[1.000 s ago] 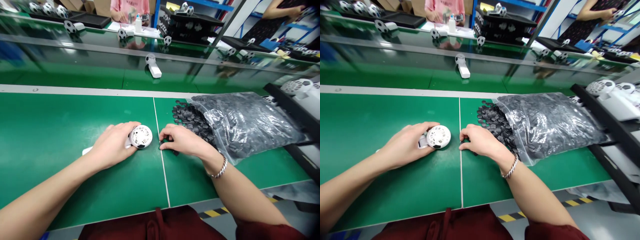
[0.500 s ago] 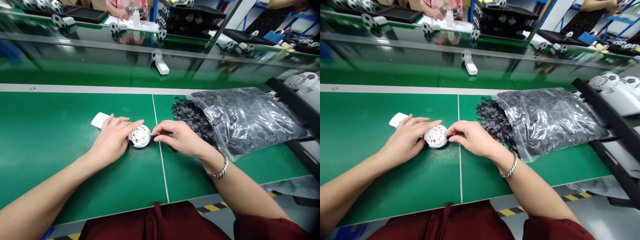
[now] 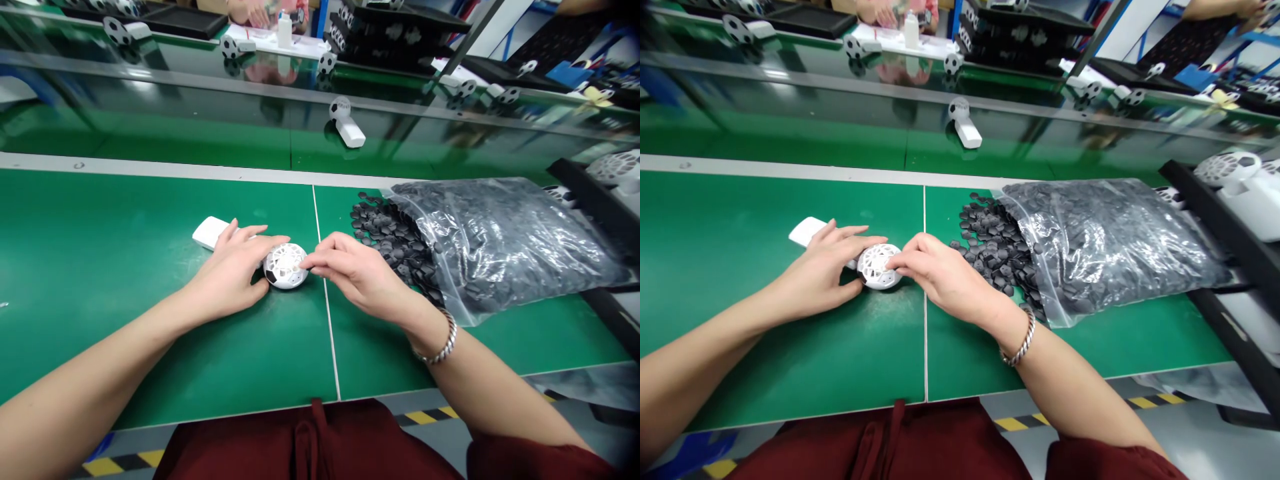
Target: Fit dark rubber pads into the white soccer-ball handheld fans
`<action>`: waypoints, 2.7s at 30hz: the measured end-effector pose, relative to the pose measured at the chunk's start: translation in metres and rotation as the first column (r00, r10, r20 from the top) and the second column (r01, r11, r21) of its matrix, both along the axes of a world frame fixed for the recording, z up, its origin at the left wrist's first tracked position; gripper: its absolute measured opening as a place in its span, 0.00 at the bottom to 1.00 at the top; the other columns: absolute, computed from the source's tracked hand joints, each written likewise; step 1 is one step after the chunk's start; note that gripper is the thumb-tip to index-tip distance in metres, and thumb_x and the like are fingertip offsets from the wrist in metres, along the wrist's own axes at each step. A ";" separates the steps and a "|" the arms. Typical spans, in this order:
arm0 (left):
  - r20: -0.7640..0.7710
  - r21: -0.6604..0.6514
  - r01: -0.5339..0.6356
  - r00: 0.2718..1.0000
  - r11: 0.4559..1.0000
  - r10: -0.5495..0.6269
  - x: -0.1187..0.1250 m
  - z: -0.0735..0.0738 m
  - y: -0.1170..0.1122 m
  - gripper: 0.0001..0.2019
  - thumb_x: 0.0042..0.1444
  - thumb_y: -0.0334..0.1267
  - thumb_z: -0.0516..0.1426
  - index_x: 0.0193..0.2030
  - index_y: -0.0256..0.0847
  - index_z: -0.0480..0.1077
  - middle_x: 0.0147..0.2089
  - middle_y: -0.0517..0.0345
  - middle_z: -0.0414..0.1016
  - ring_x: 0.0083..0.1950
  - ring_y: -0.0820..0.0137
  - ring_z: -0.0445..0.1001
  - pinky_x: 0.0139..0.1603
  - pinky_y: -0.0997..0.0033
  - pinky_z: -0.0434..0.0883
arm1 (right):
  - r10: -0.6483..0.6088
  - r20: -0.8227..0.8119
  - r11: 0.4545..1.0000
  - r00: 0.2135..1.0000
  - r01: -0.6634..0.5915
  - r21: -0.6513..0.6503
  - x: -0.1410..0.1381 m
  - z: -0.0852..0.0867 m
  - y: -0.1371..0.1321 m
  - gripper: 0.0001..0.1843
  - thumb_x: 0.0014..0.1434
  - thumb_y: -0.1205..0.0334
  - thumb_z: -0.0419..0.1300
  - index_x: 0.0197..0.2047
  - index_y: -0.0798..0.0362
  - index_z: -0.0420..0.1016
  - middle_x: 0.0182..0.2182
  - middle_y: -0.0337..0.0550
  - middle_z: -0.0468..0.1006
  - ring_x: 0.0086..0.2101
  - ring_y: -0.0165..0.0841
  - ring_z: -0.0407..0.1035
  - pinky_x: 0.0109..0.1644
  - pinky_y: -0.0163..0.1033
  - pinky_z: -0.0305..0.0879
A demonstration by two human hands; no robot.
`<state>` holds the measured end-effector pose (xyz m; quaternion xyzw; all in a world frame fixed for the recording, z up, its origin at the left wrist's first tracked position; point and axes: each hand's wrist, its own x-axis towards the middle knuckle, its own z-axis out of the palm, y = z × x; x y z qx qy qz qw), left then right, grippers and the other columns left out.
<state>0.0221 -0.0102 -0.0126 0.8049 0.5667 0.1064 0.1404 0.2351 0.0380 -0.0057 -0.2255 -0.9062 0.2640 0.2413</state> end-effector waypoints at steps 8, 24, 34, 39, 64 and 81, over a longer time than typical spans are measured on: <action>0.017 0.019 0.022 1.000 1.000 -0.022 -0.002 -0.002 0.000 0.27 0.48 0.38 0.53 0.58 0.43 0.58 0.58 0.55 0.65 0.64 0.55 0.54 0.63 0.42 0.41 | 0.023 0.023 0.997 0.999 -0.021 -0.081 -0.001 0.004 0.001 0.04 0.59 0.68 0.55 0.35 0.54 0.70 0.32 0.41 0.74 0.35 0.28 0.68 0.40 0.34 0.64; 0.105 0.094 -0.065 0.993 0.993 0.055 0.005 -0.009 -0.004 0.34 0.46 0.61 0.55 0.56 0.43 0.62 0.55 0.54 0.69 0.62 0.54 0.55 0.63 0.42 0.40 | -0.082 -0.080 0.980 0.993 0.066 -0.188 -0.012 -0.009 -0.010 0.03 0.56 0.67 0.58 0.30 0.56 0.71 0.27 0.38 0.71 0.30 0.26 0.65 0.37 0.32 0.62; 0.185 0.111 -0.117 0.978 0.987 0.095 0.012 -0.007 -0.003 0.29 0.46 0.54 0.58 0.52 0.41 0.66 0.47 0.54 0.72 0.52 0.61 0.65 0.63 0.47 0.46 | -0.208 -0.075 0.926 0.975 0.171 -0.338 -0.016 -0.018 -0.009 0.13 0.51 0.62 0.62 0.39 0.53 0.63 0.45 0.47 0.67 0.44 0.34 0.63 0.35 0.35 0.67; 0.202 0.135 -0.104 0.977 0.985 0.075 0.012 -0.009 -0.003 0.28 0.47 0.53 0.57 0.51 0.38 0.66 0.46 0.52 0.72 0.50 0.61 0.65 0.62 0.49 0.50 | -0.181 -0.019 0.907 0.983 0.159 -0.391 -0.013 -0.015 0.000 0.13 0.53 0.60 0.61 0.40 0.53 0.64 0.41 0.44 0.71 0.40 0.31 0.66 0.34 0.34 0.66; 0.346 -0.046 0.152 0.929 0.987 -0.127 0.008 -0.012 -0.008 0.29 0.50 0.36 0.55 0.60 0.42 0.54 0.64 0.51 0.55 0.68 0.56 0.40 0.65 0.48 0.50 | -0.120 0.424 0.983 0.898 0.169 -0.079 0.009 0.008 0.007 0.10 0.54 0.72 0.54 0.38 0.52 0.72 0.23 0.36 0.72 0.24 0.26 0.63 0.29 0.32 0.56; 0.408 -0.092 0.199 0.901 0.976 -0.145 0.006 -0.006 -0.004 0.26 0.51 0.38 0.56 0.57 0.45 0.57 0.64 0.55 0.57 0.68 0.58 0.41 0.64 0.49 0.51 | -0.091 -0.038 0.961 0.995 0.078 -0.266 0.003 0.007 0.001 0.09 0.56 0.66 0.58 0.42 0.53 0.69 0.32 0.38 0.75 0.33 0.27 0.69 0.38 0.32 0.66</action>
